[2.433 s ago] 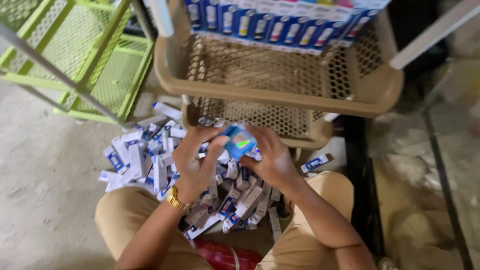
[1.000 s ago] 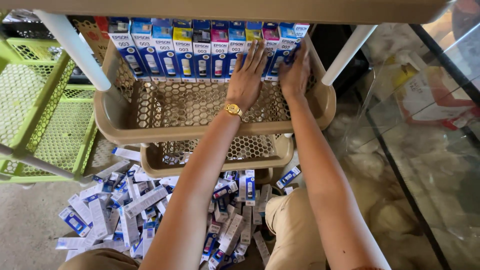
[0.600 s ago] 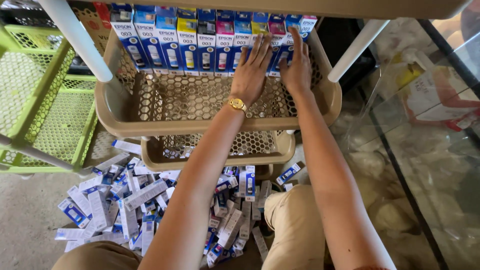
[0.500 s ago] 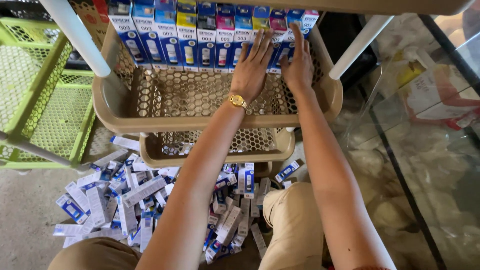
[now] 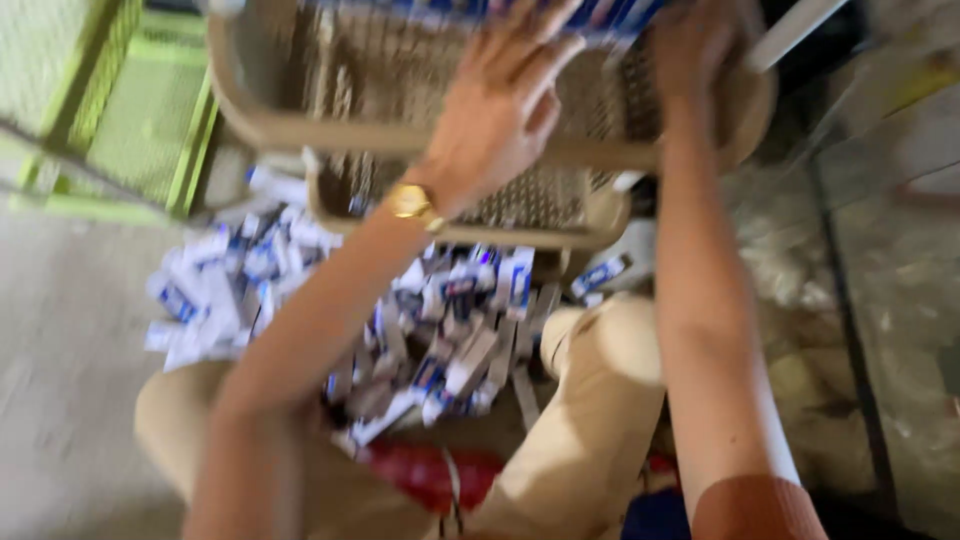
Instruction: Sorting and arranging boxes of printer ink cartridges into a shelf.
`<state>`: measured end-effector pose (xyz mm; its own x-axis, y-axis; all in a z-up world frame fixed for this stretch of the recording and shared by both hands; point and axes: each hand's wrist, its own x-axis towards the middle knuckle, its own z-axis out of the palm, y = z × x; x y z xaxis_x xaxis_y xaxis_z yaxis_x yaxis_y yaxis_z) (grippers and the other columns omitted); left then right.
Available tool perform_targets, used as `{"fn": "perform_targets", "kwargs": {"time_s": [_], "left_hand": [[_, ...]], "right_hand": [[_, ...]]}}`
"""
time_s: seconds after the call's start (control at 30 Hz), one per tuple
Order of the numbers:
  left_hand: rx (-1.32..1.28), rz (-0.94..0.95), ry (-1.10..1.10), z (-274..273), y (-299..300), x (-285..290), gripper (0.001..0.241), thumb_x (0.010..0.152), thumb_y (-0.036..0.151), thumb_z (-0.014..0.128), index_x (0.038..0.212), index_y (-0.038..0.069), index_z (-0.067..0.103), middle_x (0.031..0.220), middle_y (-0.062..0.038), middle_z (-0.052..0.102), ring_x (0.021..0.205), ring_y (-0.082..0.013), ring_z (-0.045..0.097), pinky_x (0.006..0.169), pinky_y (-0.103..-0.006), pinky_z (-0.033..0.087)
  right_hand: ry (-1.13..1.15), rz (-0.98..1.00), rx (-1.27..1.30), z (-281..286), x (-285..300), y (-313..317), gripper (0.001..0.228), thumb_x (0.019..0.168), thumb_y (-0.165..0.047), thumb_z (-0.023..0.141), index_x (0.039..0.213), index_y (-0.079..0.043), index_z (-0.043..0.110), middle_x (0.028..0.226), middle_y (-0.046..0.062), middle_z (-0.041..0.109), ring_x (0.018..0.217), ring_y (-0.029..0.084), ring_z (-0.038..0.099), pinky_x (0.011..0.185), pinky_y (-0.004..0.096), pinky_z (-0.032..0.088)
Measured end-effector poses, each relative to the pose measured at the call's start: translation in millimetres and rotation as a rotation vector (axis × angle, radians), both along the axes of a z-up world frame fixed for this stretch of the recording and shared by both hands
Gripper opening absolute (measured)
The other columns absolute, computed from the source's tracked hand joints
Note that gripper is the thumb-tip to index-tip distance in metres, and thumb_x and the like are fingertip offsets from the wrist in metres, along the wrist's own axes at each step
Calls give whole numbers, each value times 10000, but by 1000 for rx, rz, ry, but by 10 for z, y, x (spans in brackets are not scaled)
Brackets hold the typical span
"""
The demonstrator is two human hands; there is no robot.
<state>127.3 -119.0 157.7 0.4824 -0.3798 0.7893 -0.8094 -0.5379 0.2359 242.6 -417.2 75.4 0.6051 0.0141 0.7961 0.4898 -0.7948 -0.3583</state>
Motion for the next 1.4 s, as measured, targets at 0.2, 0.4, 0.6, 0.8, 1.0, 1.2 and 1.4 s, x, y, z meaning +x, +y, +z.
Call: {"fn": "perform_targets", "kwargs": {"time_s": [0.2, 0.4, 0.6, 0.8, 1.0, 1.2, 1.4], "left_hand": [[-3, 86, 75, -161, 1167, -863, 416, 954, -1, 699, 1361, 69, 647, 1417, -108, 599, 1373, -324, 503, 1175, -503, 410], [-84, 190, 215, -859, 1545, -1095, 369, 892, -78, 651, 1242, 39, 654, 1362, -118, 652, 1301, -358, 550, 1092, -497, 453], [-276, 238, 544, -2221, 1556, -896, 267, 903, -57, 623, 1141, 24, 714, 1113, -145, 728, 1072, -353, 654, 964, -452, 521], [-381, 168, 862, -4063, 1271, -853, 167, 863, 77, 619, 957, 24, 747, 874, -216, 735, 844, -378, 759, 778, -470, 608], [-107, 226, 1179, -3898, 1011, -1208, 364, 811, 110, 579, 1126, 110, 761, 972, -249, 719, 901, -459, 684, 825, -537, 527], [-13, 169, 1203, -3952, 1134, -1234, 234, 883, 137, 612, 1057, 65, 750, 1009, -240, 728, 969, -440, 692, 882, -512, 550], [-132, 163, 1118, -4011, 1256, -1175, 301, 733, 168, 698, 992, 19, 738, 934, -244, 726, 874, -442, 702, 772, -470, 579]], "right_hand": [[-189, 74, 23, -61, -907, 398, 124, 1026, -23, 676, 1096, -69, 585, 989, 146, 621, 867, 338, 611, 781, 459, 496], [36, 485, 98, -34, -2085, 1866, 109, 1065, 73, 614, 1063, -33, 638, 1159, 145, 730, 1101, 308, 730, 924, 385, 574], [484, 566, -114, -832, -2167, 2275, 177, 1020, 46, 633, 1153, -46, 705, 1133, 137, 744, 874, 250, 717, 734, 371, 571], [890, 434, -450, -2148, -1947, 2255, 209, 910, -77, 646, 1094, -58, 744, 1044, 196, 732, 912, 408, 688, 759, 504, 550], [1049, 245, -539, -3140, -2096, 2201, 305, 911, -69, 615, 1207, -94, 685, 1141, 220, 686, 998, 455, 673, 829, 552, 541], [893, 167, -793, -3696, -2184, 2207, 523, 819, -58, 633, 1335, -83, 551, 1217, 223, 588, 849, 415, 686, 669, 552, 556], [907, 297, -1077, -3438, -2133, 2130, 344, 864, -68, 676, 1191, -29, 576, 1211, 215, 623, 854, 349, 729, 688, 464, 587]]}}
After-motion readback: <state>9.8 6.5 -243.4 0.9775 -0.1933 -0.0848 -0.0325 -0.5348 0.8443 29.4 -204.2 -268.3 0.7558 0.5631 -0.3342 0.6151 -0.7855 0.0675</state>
